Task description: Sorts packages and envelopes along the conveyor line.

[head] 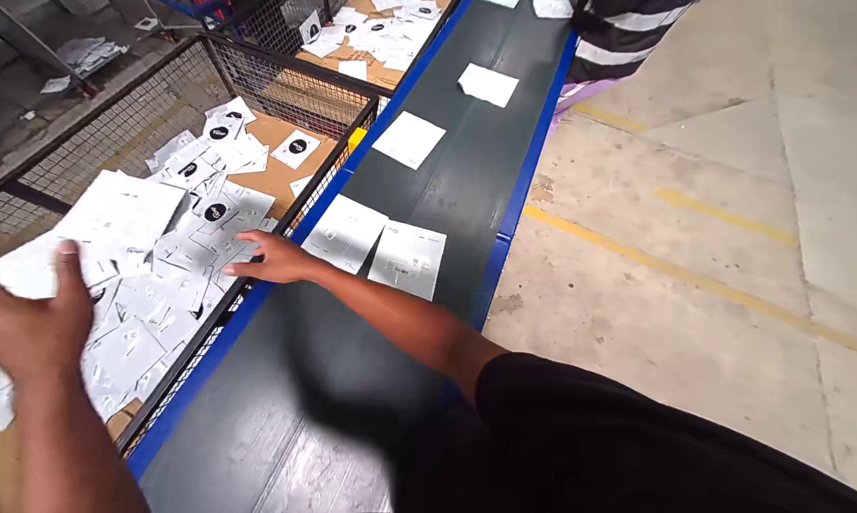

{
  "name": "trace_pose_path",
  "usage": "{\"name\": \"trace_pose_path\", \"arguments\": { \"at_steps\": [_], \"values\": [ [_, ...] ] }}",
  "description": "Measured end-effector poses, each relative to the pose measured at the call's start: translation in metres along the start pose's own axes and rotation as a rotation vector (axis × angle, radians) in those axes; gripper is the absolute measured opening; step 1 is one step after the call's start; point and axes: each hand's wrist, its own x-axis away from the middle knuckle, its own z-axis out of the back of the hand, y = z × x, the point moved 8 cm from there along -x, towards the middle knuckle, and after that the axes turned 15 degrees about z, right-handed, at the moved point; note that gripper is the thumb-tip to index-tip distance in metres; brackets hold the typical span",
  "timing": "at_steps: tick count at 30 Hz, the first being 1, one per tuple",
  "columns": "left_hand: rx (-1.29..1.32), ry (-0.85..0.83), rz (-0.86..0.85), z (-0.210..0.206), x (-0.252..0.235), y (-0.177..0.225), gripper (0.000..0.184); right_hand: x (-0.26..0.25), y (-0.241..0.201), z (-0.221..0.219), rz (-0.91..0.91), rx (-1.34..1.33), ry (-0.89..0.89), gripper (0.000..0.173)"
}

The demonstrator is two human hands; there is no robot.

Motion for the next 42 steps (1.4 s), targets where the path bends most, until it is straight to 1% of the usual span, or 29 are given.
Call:
{"name": "trace_pose_path", "arguments": {
  "at_steps": [1, 2, 4, 6, 7, 8, 9, 11, 13, 14, 15, 17, 20, 22, 24, 26, 27, 28, 30, 31, 32, 33, 34, 35, 36, 37, 38, 40, 42],
  "values": [
    [0.042, -0.106, -0.046, -0.037, 0.024, 0.006, 0.078, 0.030, 0.015, 0.021, 0.004, 0.173, 0.005, 0.085],
    [0.072, -0.214, -0.061, -0.079, 0.051, 0.008, 0.081, 0.068, 0.036, 0.044, -0.048, 0.336, 0.020, 0.091],
    [0.082, -0.406, -0.046, -0.170, 0.109, 0.002, 0.085, 0.157, 0.087, 0.089, -0.225, 0.633, 0.047, 0.113],
    [0.048, -0.516, -0.048, -0.250, 0.156, -0.007, 0.088, 0.252, 0.122, 0.127, -0.372, 0.809, 0.004, 0.128],
    [0.036, -0.519, -0.060, -0.278, 0.172, -0.009, 0.090, 0.293, 0.127, 0.137, -0.408, 0.855, -0.047, 0.131],
    [0.016, -0.489, -0.056, -0.297, 0.184, -0.013, 0.092, 0.320, 0.124, 0.140, -0.377, 0.882, -0.090, 0.131],
    [-0.032, -0.446, -0.031, -0.307, 0.189, -0.022, 0.093, 0.335, 0.117, 0.138, -0.336, 0.893, -0.124, 0.130],
    [-0.174, -0.429, 0.043, -0.321, 0.196, -0.039, 0.092, 0.353, 0.102, 0.134, -0.381, 0.870, -0.166, 0.131],
    [-0.284, -0.463, 0.126, -0.320, 0.207, -0.050, 0.091, 0.365, 0.102, 0.131, -0.472, 0.841, -0.148, 0.127],
    [-0.308, -0.464, 0.160, -0.310, 0.214, -0.050, 0.090, 0.366, 0.105, 0.130, -0.502, 0.812, -0.137, 0.121],
    [-0.318, -0.466, 0.181, -0.296, 0.221, -0.047, 0.090, 0.366, 0.108, 0.126, -0.517, 0.757, -0.132, 0.112],
    [-0.321, -0.469, 0.220, -0.270, 0.240, -0.049, 0.097, 0.363, 0.112, 0.116, -0.479, 0.644, -0.143, 0.089],
    [-0.274, -0.460, 0.261, -0.235, 0.288, -0.079, 0.099, 0.348, 0.101, 0.087, -0.409, 0.320, -0.217, 0.070],
    [-0.202, -0.421, 0.275, -0.214, 0.327, -0.102, 0.098, 0.332, 0.080, 0.078, -0.386, 0.069, -0.193, 0.066],
    [-0.116, -0.371, 0.271, -0.193, 0.367, -0.120, 0.084, 0.319, 0.064, 0.070, -0.372, -0.197, -0.129, 0.062],
    [-0.114, -0.287, 0.251, -0.173, 0.400, -0.127, 0.065, 0.307, 0.058, 0.064, -0.354, -0.342, -0.075, 0.058],
    [-0.130, -0.274, 0.275, -0.163, 0.413, -0.128, 0.060, 0.303, 0.063, 0.059, -0.342, -0.304, -0.059, 0.059],
    [-0.147, -0.284, 0.323, -0.155, 0.422, -0.129, 0.062, 0.301, 0.071, 0.052, -0.334, -0.166, -0.068, 0.062],
    [-0.145, -0.357, 0.474, -0.141, 0.436, -0.134, 0.080, 0.304, 0.086, 0.025, -0.349, 0.177, -0.186, 0.076],
    [-0.088, -0.407, 0.576, -0.139, 0.441, -0.139, 0.088, 0.307, 0.090, 0.008, -0.350, 0.285, -0.252, 0.079],
    [0.023, -0.448, 0.683, -0.136, 0.449, -0.143, 0.086, 0.312, 0.089, -0.011, -0.348, 0.338, -0.295, 0.079],
    [0.183, -0.455, 0.773, -0.132, 0.457, -0.142, 0.075, 0.318, 0.085, -0.028, -0.337, 0.350, -0.302, 0.080],
    [0.374, -0.444, 0.835, -0.130, 0.462, -0.139, 0.058, 0.321, 0.079, -0.042, -0.315, 0.333, -0.296, 0.081],
    [0.575, -0.455, 0.867, -0.129, 0.468, -0.134, 0.044, 0.326, 0.074, -0.052, -0.290, 0.300, -0.294, 0.081],
    [0.760, -0.483, 0.885, -0.128, 0.474, -0.129, 0.036, 0.332, 0.069, -0.062, -0.269, 0.270, -0.314, 0.081],
    [0.890, -0.543, 0.896, -0.128, 0.479, -0.122, 0.040, 0.338, 0.066, -0.069, -0.249, 0.257, -0.350, 0.081],
    [0.924, -0.583, 0.910, -0.127, 0.484, -0.116, 0.047, 0.343, 0.063, -0.073, -0.238, 0.248, -0.388, 0.081],
    [0.767, -0.587, 0.890, -0.127, 0.483, -0.110, 0.054, 0.351, 0.058, -0.077, -0.225, 0.216, -0.454, 0.080],
    [0.640, -0.553, 0.849, -0.133, 0.474, -0.115, 0.052, 0.352, 0.054, -0.071, -0.200, 0.152, -0.489, 0.074]
  ]
}}
